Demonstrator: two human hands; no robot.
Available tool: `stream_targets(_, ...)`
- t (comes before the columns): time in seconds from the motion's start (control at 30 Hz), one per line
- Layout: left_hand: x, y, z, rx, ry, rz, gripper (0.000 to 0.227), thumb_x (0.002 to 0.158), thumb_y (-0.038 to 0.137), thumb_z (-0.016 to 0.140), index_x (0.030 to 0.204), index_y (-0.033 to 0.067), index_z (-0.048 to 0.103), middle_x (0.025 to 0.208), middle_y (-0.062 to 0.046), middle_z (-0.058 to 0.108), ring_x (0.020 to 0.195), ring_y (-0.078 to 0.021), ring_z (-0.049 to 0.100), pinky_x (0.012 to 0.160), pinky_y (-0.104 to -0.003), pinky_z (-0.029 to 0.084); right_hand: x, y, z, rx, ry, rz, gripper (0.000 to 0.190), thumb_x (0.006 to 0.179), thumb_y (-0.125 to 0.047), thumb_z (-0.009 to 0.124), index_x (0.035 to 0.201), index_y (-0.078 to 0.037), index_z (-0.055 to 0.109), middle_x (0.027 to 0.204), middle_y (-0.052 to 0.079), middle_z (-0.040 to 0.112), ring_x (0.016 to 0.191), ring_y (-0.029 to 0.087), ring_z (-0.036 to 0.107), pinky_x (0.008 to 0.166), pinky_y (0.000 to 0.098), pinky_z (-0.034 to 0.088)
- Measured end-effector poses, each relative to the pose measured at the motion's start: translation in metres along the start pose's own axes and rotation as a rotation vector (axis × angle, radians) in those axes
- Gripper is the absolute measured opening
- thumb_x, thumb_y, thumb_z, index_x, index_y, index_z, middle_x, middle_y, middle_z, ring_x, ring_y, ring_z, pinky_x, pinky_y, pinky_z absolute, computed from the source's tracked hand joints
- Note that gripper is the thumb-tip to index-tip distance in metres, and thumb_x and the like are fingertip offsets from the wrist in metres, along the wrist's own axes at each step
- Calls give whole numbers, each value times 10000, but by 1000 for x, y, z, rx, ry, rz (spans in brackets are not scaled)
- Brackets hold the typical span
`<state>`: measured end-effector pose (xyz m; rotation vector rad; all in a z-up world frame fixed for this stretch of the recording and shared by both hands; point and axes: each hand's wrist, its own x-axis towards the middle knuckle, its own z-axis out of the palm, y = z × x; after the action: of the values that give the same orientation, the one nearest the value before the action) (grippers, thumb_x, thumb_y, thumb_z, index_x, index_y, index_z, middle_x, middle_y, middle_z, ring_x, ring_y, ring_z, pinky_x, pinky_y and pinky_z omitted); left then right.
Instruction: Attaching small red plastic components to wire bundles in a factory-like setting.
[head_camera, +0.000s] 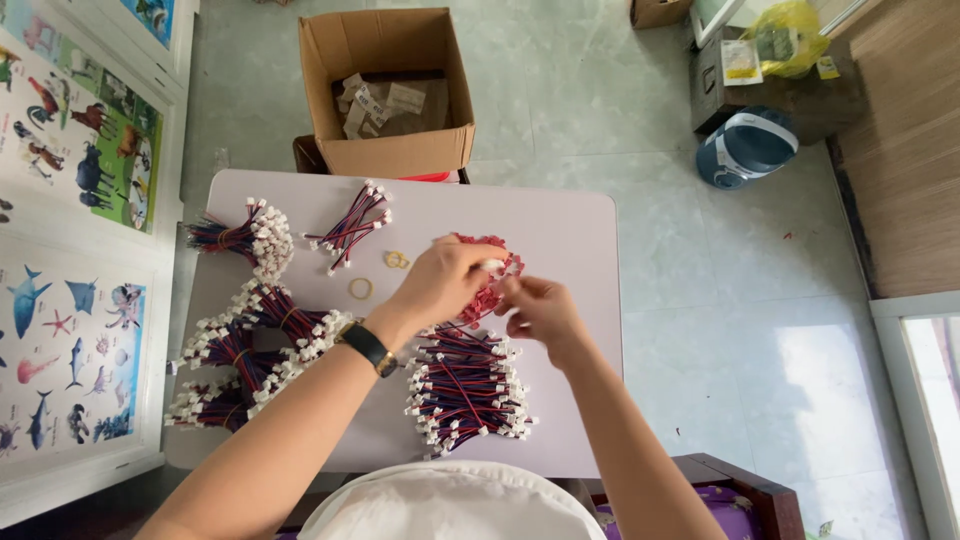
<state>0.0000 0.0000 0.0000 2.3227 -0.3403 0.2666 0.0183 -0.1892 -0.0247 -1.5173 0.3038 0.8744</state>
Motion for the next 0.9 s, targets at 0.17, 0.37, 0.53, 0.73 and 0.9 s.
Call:
stream_targets(0.17,3,-42,31,-235,-132,-407,221,971,202,600,1131,128,732,911,-118,753,778,-292,736,732,-401,565,46,65,-3,-832,346,-546,239,892,-145,686,1116,-160,771,977,60,701,848,270,695,753,413,551)
stream_targets(0.37,8,-33,67,3,-224,-421,202,834,195,731,992,69,739,932,-177,749,905,-352,713,783,-446,556,40,67,-11,-1070,317,-764,267,854,-73,703,1105,-146,752,1100,75,662,888,327,691,754,455,554)
stream_targets(0.53,15,-37,94,74,-150,-307,165,860,191,710,980,84,748,1015,-175,707,926,-370,686,773,-477,548,27,63,-22,-823,281,-718,205,853,-75,681,1054,-82,722,1065,63,734,764,226,723,703,361,585)
stream_targets(0.73,19,-54,119,290,-302,-259,142,879,181,693,943,55,712,1013,-150,670,905,-344,695,763,-464,566,31,56,-37,-344,207,-296,230,835,-71,704,1052,-34,770,856,40,734,693,110,625,636,312,518)
stream_targets(0.9,16,-38,101,184,-214,-334,190,845,191,700,978,56,697,985,-142,689,900,-343,700,753,-464,566,39,64,-47,108,137,-193,253,857,-134,732,1044,30,775,817,60,720,687,138,653,672,290,571)
